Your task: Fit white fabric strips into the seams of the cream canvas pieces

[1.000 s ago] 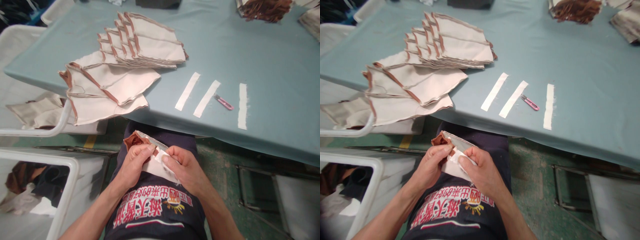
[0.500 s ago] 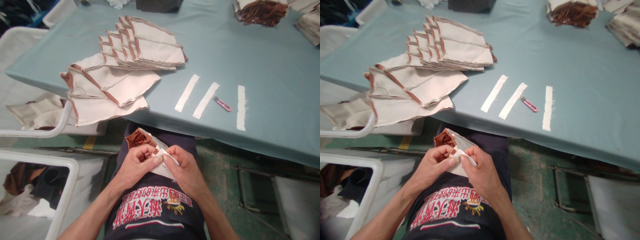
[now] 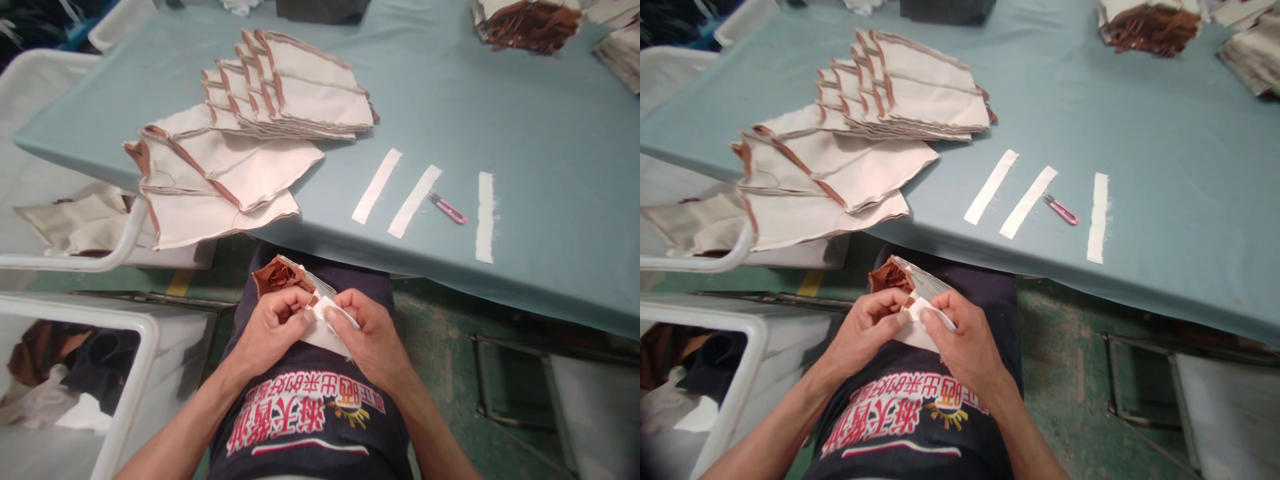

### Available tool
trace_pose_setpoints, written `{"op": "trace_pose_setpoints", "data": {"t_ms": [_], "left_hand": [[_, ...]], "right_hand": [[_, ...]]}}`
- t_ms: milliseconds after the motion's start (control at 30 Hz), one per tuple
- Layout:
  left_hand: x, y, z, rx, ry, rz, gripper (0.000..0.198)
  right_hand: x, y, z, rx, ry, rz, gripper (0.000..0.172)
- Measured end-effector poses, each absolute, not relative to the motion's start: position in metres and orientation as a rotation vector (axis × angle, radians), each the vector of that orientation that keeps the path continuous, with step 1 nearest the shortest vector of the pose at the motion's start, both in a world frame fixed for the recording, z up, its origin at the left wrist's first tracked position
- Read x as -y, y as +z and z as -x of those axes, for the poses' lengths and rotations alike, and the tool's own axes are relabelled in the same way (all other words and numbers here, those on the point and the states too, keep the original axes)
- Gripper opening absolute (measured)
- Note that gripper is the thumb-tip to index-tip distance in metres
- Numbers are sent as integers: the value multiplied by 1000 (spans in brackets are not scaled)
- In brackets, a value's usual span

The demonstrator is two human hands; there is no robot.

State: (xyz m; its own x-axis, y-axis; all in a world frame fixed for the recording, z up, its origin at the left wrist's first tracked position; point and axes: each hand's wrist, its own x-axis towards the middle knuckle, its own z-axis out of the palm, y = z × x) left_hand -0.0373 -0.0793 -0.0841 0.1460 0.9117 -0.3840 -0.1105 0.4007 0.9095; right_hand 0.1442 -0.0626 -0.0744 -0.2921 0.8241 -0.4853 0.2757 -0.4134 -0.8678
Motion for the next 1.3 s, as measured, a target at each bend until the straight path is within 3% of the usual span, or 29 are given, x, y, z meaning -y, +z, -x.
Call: {"op": "trace_pose_setpoints", "data": {"t_ms": [433,733,867,1300], "left_hand": [[81,-84,34,-1230,921,-896,21],[85,-77,33,-1309,919,-943,21],[88,-75,32,-1344,893,-988,21],[94,-83,37,-1252,996,-928,22]], "right_hand": [[63,-77,-144,1405,1751,1519,25],[58,-65,-148,1928,931,1457,10],[57,-63,-143,1847,995,1370,6],[61,-64,-133,1700,1215,1313,17]]}}
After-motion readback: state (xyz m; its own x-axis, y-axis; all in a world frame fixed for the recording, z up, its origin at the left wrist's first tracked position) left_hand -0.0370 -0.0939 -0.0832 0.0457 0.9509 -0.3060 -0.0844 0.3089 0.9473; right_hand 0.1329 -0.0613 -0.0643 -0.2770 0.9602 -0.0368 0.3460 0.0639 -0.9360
